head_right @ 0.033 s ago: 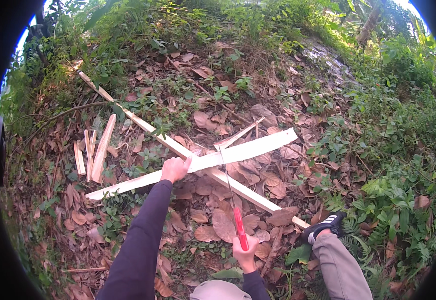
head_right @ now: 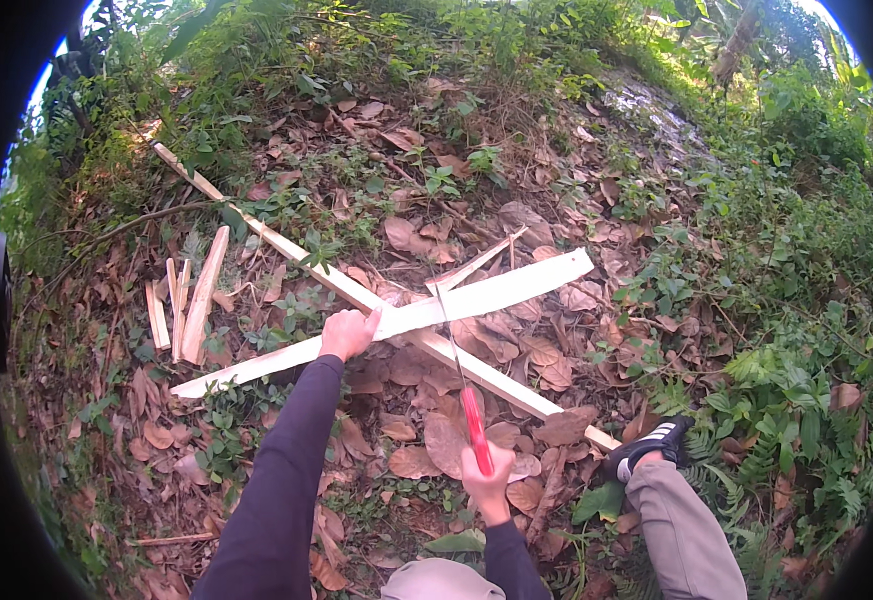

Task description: The person sits on the forest floor and uses a red folding saw to cut a long, light-colored wooden plank. The plank is supported by a cross-shaped arrangement of other wooden pieces. The person saws through the wood repeatedly, creating small wood chips.

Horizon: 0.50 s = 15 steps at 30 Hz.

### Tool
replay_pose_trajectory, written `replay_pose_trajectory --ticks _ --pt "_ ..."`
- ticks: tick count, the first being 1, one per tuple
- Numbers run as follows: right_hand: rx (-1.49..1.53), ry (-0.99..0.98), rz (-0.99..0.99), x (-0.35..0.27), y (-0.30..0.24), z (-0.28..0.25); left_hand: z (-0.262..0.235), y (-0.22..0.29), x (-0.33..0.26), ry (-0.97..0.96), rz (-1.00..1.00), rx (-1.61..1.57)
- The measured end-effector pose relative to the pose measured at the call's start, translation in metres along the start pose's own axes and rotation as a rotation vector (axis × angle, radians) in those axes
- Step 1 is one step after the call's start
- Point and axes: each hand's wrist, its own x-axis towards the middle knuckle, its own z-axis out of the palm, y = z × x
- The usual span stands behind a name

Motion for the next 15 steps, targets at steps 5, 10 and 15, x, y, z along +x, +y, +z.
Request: replay_pose_trajectory --ticks 5,10,15 --pt "0.009 -0.021 -0.042 0.073 0.005 0.035 -0.006 -0.002 0.01 -0.031 -0.007 -0.03" --pt "-0.033 0.009 -0.08 -0.028 -0.008 -0.015 -0.003 0.001 0.001 -0.057 -0.025 0.011" --pt "-0.093 -0.032 -0.125 0.079 0.003 0.031 0.0 0.0 0.004 -0.043 0.016 -0.017"
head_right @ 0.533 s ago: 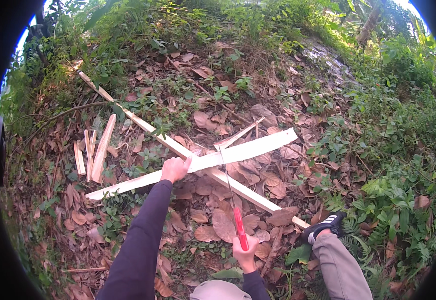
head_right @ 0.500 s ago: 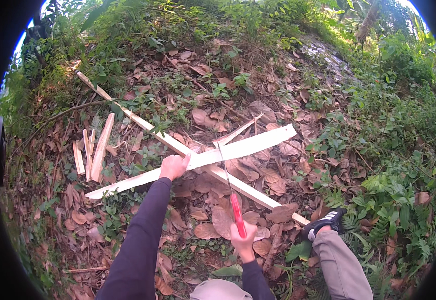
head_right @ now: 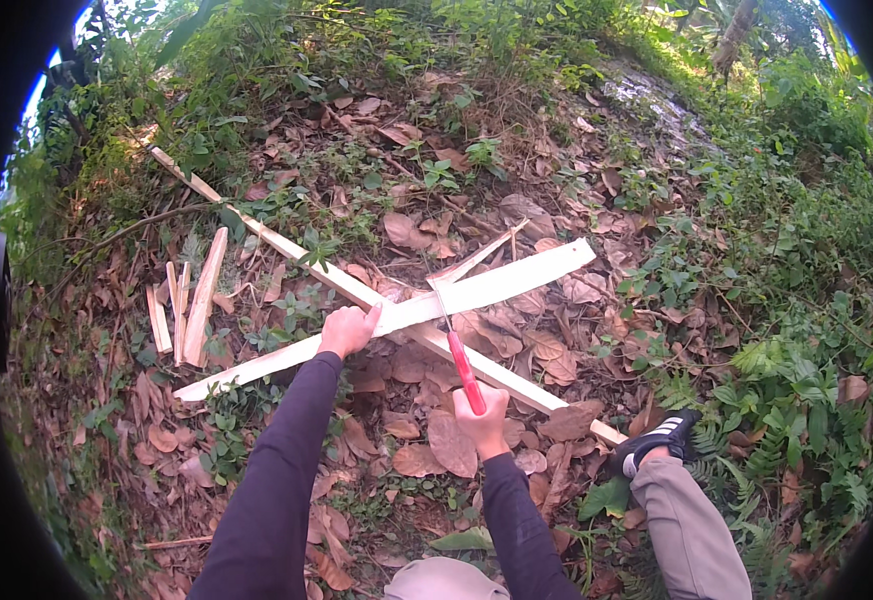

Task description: The person sits on the forest floor and uses a red folding saw to cut a long, light-colored wooden plank. The plank is supported by a cross-shaped arrangement of other wooden pieces. The person saws through the wood repeatedly, creating small wood chips.

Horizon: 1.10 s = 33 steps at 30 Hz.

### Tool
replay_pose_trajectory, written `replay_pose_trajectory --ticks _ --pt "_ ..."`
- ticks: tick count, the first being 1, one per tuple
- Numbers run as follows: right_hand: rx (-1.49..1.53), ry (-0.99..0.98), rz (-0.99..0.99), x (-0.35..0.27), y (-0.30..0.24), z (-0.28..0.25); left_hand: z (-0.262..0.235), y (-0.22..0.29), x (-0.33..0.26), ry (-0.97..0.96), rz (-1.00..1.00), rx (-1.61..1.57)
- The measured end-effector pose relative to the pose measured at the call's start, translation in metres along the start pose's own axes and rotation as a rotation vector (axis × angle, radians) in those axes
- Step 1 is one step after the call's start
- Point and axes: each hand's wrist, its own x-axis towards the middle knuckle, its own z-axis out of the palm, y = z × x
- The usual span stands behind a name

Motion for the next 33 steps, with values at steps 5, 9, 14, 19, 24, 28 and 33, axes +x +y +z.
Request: replay_pose_trajectory --ticks 5,9,14,19,24,28,33 --pt "0.063 -0.05 0.156 -0.065 -0.008 -0.029 0.005 -0.003 -0.02 -0.019 0.021 0.02" --pt "-0.002 0.01 0.08 -0.104 -0.028 -0.055 0.003 0.001 -0.019 -0.007 0.018 0.039" --pt "0.124 0.072 0.119 -0.004 -0.003 0.003 0.002 0.004 -0.011 -0.029 0.007 0.029" --pt "0.161 0.036 0.186 -0.104 -0.024 -0.037 -0.006 -0.004 -0.01 -0.022 -0.058 0.016" --pt "0.047 0.016 0.108 -0.006 -0.02 0.005 0.003 0.003 -0.007 -0.021 0.005 0.019" --pt "0.035 -0.016 0.085 -0.01 -0.008 0.0 -0.001 -0.004 -0.004 -0.008 -0.042 0.007" --pt "0.021 0.018 0.097 -0.07 -0.022 -0.04 -0.002 -0.003 -0.002 -0.028 -0.008 0.012"
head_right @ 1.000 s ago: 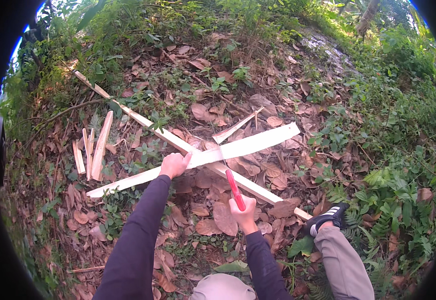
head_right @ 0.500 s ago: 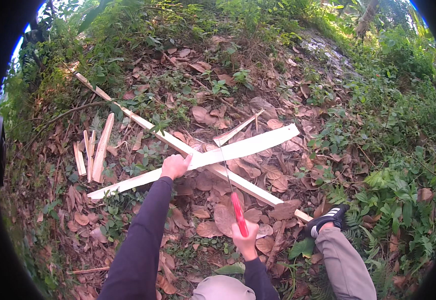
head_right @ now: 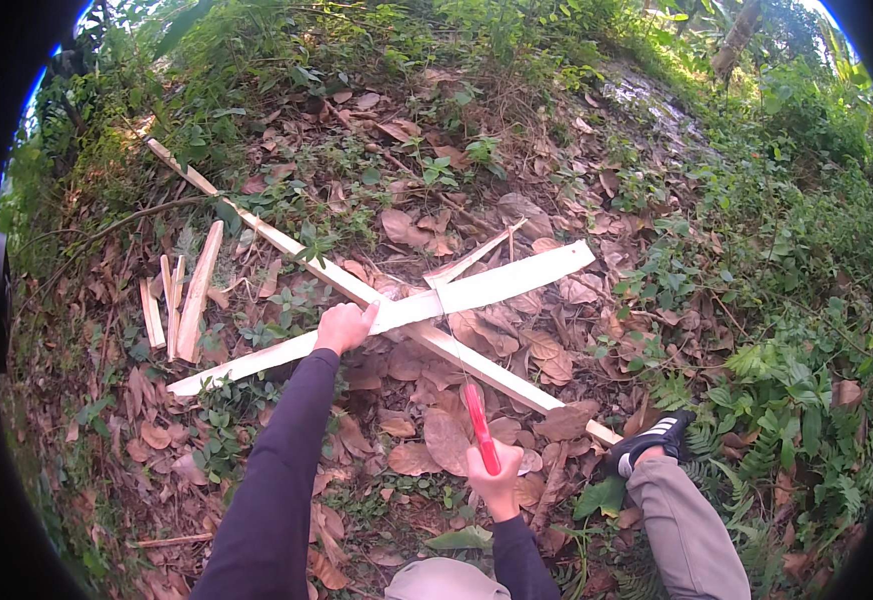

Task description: The person sits on the forest floor and uses a red folding saw to cut a long, light-colored wooden plank. The plank is supported by a cross-shaped arrangement of other wooden pieces. The person saws through the wood repeatedly, creating small wood chips.

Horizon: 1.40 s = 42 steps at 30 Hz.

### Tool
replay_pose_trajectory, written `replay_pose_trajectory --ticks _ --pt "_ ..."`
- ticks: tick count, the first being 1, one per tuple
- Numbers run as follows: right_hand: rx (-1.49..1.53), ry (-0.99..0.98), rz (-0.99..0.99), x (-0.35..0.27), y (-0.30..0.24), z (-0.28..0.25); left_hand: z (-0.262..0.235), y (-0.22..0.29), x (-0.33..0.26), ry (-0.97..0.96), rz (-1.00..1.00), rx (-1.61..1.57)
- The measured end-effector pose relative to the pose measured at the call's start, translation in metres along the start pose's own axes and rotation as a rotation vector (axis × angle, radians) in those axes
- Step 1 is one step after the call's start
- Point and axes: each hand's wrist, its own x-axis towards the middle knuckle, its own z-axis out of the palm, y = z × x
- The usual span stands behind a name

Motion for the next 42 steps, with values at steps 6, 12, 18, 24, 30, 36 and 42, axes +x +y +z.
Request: replay_pose_trajectory --ticks 6,12,18,24,30,36,42 --pt "0.016 -0.034 0.009 0.06 0.011 0.032 0.001 0.0 0.002 -0.005 -0.021 -0.035" --pt "-0.009 -0.013 0.03 -0.014 -0.008 -0.009 -0.003 0.005 0.002 -0.019 -0.032 -0.019" --pt "-0.015 -0.052 -0.002 0.051 0.004 0.033 -0.003 -0.005 0.004 -0.03 -0.039 -0.028" --pt "0.025 0.016 0.015 -0.018 -0.005 -0.016 0.001 0.003 0.002 0.003 -0.01 -0.017" --pt "0.006 -0.035 0.004 0.034 -0.003 0.016 -0.001 -0.008 0.008 -0.013 -0.016 -0.043" --pt "0.043 -0.017 0.015 -0.02 -0.01 -0.013 0.0 0.003 0.004 -0.018 0.007 -0.029" --pt "0.065 -0.045 -0.006 0.064 0.01 0.032 0.005 -0.004 -0.001 -0.02 -0.015 -0.029"
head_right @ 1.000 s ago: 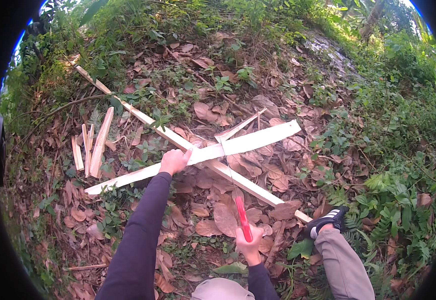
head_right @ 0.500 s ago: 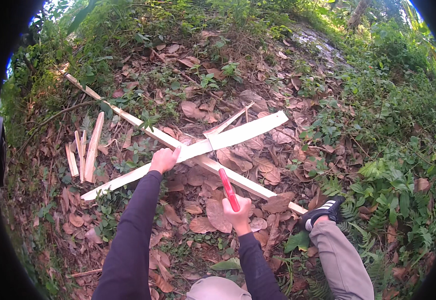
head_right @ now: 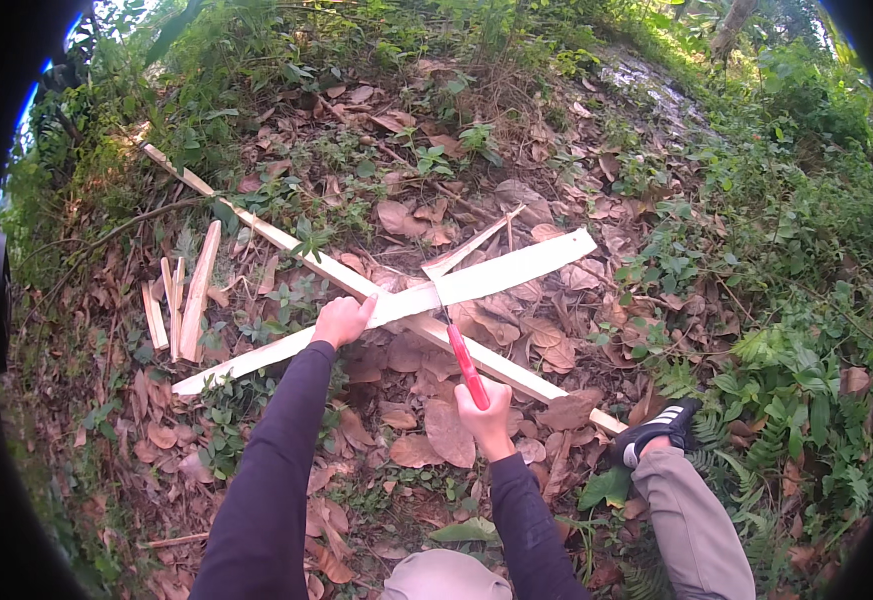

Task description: The person sits on the forest floor and uses a red folding saw to cut a long, light-colored wooden plank. The plank is supported by a cross-shaped arrangement of other wooden pieces. The person saws through the wood repeatedly, creating small wood chips.

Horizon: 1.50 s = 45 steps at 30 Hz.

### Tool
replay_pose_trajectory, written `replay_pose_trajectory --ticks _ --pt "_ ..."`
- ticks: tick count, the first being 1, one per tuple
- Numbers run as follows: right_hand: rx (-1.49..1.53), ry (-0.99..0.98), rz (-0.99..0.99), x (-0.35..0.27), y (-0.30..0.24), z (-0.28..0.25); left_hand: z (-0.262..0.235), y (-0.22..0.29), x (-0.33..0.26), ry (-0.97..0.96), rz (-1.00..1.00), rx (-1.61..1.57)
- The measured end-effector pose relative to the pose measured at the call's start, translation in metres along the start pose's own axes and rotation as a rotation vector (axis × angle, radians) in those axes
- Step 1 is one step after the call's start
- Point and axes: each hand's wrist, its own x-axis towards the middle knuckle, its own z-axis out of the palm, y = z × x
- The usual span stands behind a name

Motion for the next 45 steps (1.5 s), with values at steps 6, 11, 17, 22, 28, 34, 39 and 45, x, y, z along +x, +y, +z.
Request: replay_pose_trajectory --ticks 6,11,17,22,28,34,39,45 --pt "0.0 0.018 0.073 -0.104 -0.021 -0.044 0.003 -0.005 -0.005 -0.001 0.008 0.03" --pt "-0.014 0.021 -0.044 0.019 -0.001 0.021 -0.003 0.006 0.009 0.036 0.002 0.014" --pt "-0.019 -0.023 0.038 -0.078 -0.014 -0.028 -0.011 -0.007 0.014 0.037 -0.027 0.007" --pt "0.009 0.032 -0.018 0.025 -0.015 0.018 -0.01 0.004 0.015 0.042 -0.019 0.008" --pt "0.053 0.016 0.028 -0.013 0.004 0.009 -0.022 -0.006 0.027 0.026 -0.071 -0.02" --pt "-0.062 0.019 -0.028 0.006 -0.01 0.006 -0.011 -0.009 0.023 0.04 -0.019 -0.03" --pt "-0.005 0.003 -0.06 0.016 -0.01 0.016 -0.005 -0.01 0.006 -0.022 0.013 0.016" --pt "-0.047 0.065 0.029 -0.085 -0.022 -0.025 0.006 0.011 -0.028 -0.015 0.025 0.034"
